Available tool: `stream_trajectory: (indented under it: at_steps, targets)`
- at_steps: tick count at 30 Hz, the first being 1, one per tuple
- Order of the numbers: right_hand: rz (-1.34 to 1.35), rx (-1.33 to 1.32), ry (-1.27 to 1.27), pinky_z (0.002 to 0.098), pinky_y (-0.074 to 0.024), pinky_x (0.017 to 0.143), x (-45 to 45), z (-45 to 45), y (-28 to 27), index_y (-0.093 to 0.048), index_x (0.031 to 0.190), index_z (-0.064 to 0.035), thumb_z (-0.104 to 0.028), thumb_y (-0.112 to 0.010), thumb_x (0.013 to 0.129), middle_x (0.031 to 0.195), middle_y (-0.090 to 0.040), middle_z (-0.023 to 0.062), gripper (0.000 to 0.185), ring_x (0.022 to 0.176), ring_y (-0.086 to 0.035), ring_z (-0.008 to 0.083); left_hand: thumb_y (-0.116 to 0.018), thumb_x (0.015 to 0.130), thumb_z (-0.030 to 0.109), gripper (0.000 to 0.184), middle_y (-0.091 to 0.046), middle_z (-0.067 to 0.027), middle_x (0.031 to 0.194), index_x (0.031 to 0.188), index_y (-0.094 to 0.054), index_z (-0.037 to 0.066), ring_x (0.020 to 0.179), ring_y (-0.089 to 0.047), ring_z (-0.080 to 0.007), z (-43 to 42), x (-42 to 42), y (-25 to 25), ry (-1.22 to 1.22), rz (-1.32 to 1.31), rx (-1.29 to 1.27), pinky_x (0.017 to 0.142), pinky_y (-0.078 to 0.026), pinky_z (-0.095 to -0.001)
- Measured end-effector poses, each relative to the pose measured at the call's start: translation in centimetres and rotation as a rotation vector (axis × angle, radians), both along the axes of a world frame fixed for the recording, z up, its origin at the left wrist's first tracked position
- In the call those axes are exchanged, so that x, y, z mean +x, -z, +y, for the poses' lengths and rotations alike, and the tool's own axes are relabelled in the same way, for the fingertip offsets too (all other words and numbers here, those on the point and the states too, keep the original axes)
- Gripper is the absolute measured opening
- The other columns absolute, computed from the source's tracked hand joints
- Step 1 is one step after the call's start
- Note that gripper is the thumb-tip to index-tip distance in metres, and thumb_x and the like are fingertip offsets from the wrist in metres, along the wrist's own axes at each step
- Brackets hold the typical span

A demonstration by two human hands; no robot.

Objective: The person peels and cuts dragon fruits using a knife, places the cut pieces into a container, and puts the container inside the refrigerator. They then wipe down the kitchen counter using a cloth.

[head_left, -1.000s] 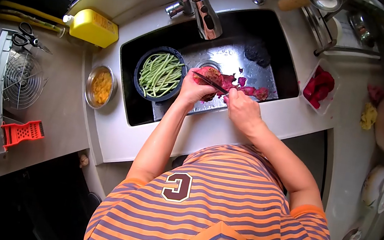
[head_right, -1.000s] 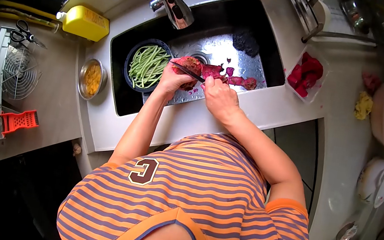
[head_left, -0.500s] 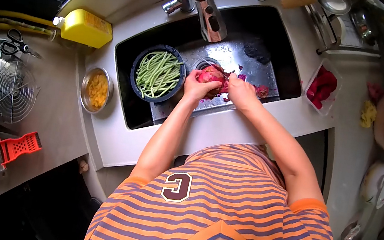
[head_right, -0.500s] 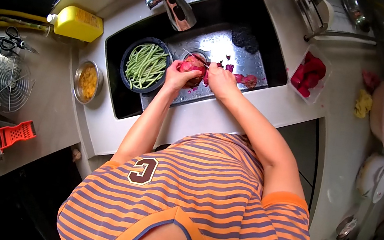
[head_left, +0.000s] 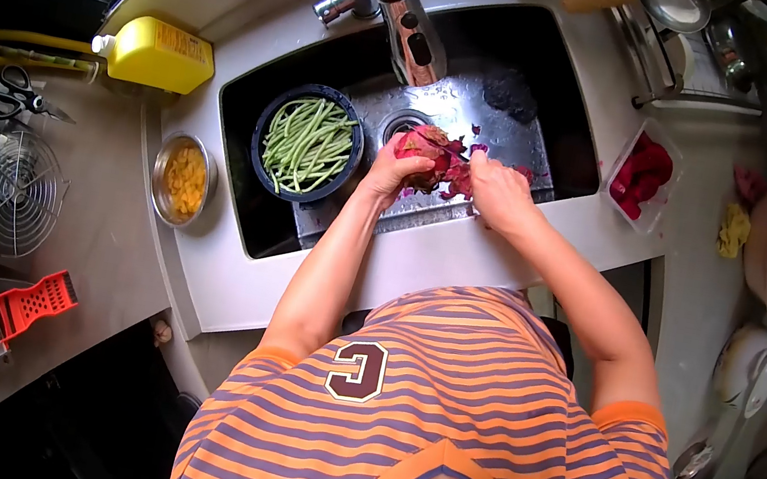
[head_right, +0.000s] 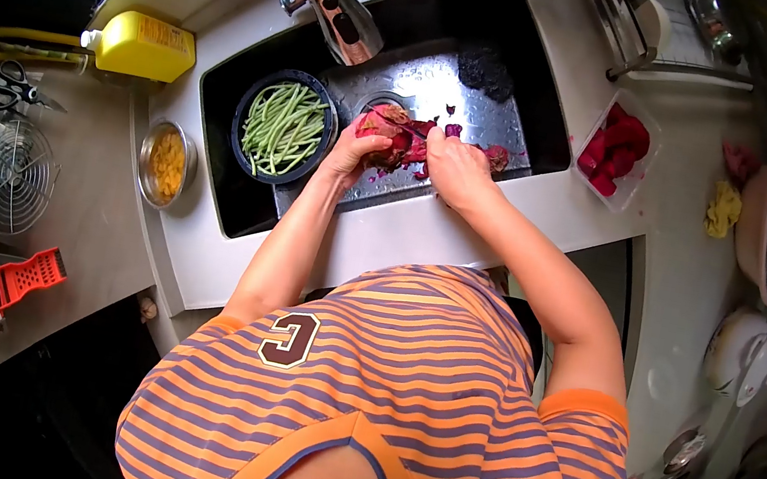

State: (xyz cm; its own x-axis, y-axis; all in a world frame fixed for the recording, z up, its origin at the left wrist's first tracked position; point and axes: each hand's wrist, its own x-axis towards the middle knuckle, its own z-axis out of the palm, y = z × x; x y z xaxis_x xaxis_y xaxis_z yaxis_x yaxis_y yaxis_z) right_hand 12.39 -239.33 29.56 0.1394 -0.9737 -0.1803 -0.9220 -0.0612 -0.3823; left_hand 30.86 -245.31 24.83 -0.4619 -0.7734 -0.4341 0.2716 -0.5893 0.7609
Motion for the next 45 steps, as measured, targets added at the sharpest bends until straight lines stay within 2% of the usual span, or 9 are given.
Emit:
stream_trajectory:
  at_steps: [10,13,15,18,21,22,32,35,45]
  targets:
    - [0.044,0.101,0.015,0.0437,-0.0511,0.070,0.3,-3.5,1.0,-0.053,0.091,0.0039,-0.009,-0.044,0.083,0.082,-0.064,0.0238,0.018,0.078,-0.064,0.0358,-0.081,0.055,0.009,0.057,-0.060,-0.0071,0.094,0.101,-0.049,0.005,0.085,-0.058,-0.0169,0.5,-1.2,0.2,-0.020,-0.300,-0.180,0.078,-0.048,-0.0310]
    - [0.009,0.160,0.019,0.0475,-0.0490,0.072,-0.5,-3.2,2.3,-0.052,0.089,0.0059,-0.010,-0.040,0.084,0.084,-0.062,0.0272,0.021,0.083,-0.062,0.0398,-0.079,0.056,0.007,0.058,-0.059,-0.0070,0.098,0.105,-0.047,0.004,0.088,-0.058,-0.0173,0.4,-1.0,0.0,0.002,-0.290,-0.196,0.083,-0.047,-0.0318]
    - [-0.004,0.288,-0.041,0.0477,-0.0474,0.078,-2.2,-2.4,5.0,-0.057,0.093,0.0018,-0.013,-0.047,0.081,0.091,-0.061,0.0258,0.021,0.087,-0.060,0.0403,-0.077,0.058,0.004,0.059,-0.059,-0.0055,0.101,0.108,-0.046,0.006,0.093,-0.057,-0.0171,0.3,-0.9,-0.6,-0.053,-0.055,-0.198,0.085,-0.046,-0.0327]
    - [-0.158,0.289,0.209,0.0476,-0.0463,0.077,-2.9,-3.0,3.5,-0.059,0.086,0.0043,-0.018,-0.049,0.084,0.085,-0.061,0.0274,0.025,0.086,-0.059,0.0412,-0.079,0.055,-0.003,0.068,-0.057,-0.0070,0.106,0.111,-0.042,0.006,0.098,-0.056,-0.0184,-1.1,-0.1,-2.2,-0.042,-0.019,-0.272,0.089,-0.044,-0.0333]
    - [-0.410,0.139,0.445,0.0363,-0.0486,0.058,-3.6,-4.1,2.0,-0.059,0.080,0.0032,-0.030,-0.055,0.085,0.068,-0.062,0.0171,0.034,0.066,-0.063,0.0254,-0.079,0.056,-0.002,0.069,-0.056,-0.0074,0.107,0.113,-0.041,0.006,0.098,-0.056,-0.0189,-1.2,0.5,-2.9,-0.045,-0.031,-0.249,0.089,-0.045,-0.0333]
    - [-0.762,0.279,0.535,0.0250,-0.0408,0.045,-3.6,-4.1,1.3,-0.060,0.079,0.0000,-0.030,-0.062,0.083,0.065,-0.061,0.0076,0.031,0.055,-0.056,0.0105,-0.078,0.056,-0.002,0.070,-0.056,-0.0074,0.108,0.115,-0.041,0.006,0.099,-0.056,-0.0195,-1.0,0.4,-2.9,-0.051,-0.015,-0.243,0.089,-0.045,-0.0334]
    - [-1.279,0.568,0.671,0.0189,-0.0331,0.036,-0.2,-4.2,1.8,-0.061,0.078,-0.0009,-0.021,-0.064,0.078,0.065,-0.062,0.0061,0.020,0.042,-0.051,0.0078,-0.077,0.057,-0.001,0.068,-0.056,-0.0056,0.107,0.115,-0.043,0.007,0.100,-0.055,-0.0185,0.6,-0.6,-1.5,-0.012,-0.131,-0.254,0.088,-0.045,-0.0322]
    - [-1.268,0.602,0.619,0.0206,-0.0397,0.037,-0.7,-4.5,0.4,-0.058,0.073,0.0017,-0.016,-0.064,0.075,0.059,-0.060,0.0085,0.019,0.047,-0.057,0.0114,-0.076,0.055,-0.003,0.069,-0.056,-0.0053,0.107,0.115,-0.043,0.007,0.099,-0.055,-0.0181,0.7,-0.7,-2.1,0.006,-0.135,-0.251,0.088,-0.045,-0.0319]
    - [-1.325,0.480,0.646,0.0156,-0.0352,0.037,-1.4,-3.7,-0.1,-0.059,0.079,-0.0022,-0.005,-0.061,0.076,0.062,-0.060,0.0062,0.005,0.045,-0.052,0.0072,-0.074,0.059,-0.001,0.067,-0.055,-0.0071,0.109,0.117,-0.041,0.006,0.101,-0.055,-0.0205,-0.2,-1.4,-4.3,-0.003,0.052,-0.114,0.089,-0.045,-0.0350]
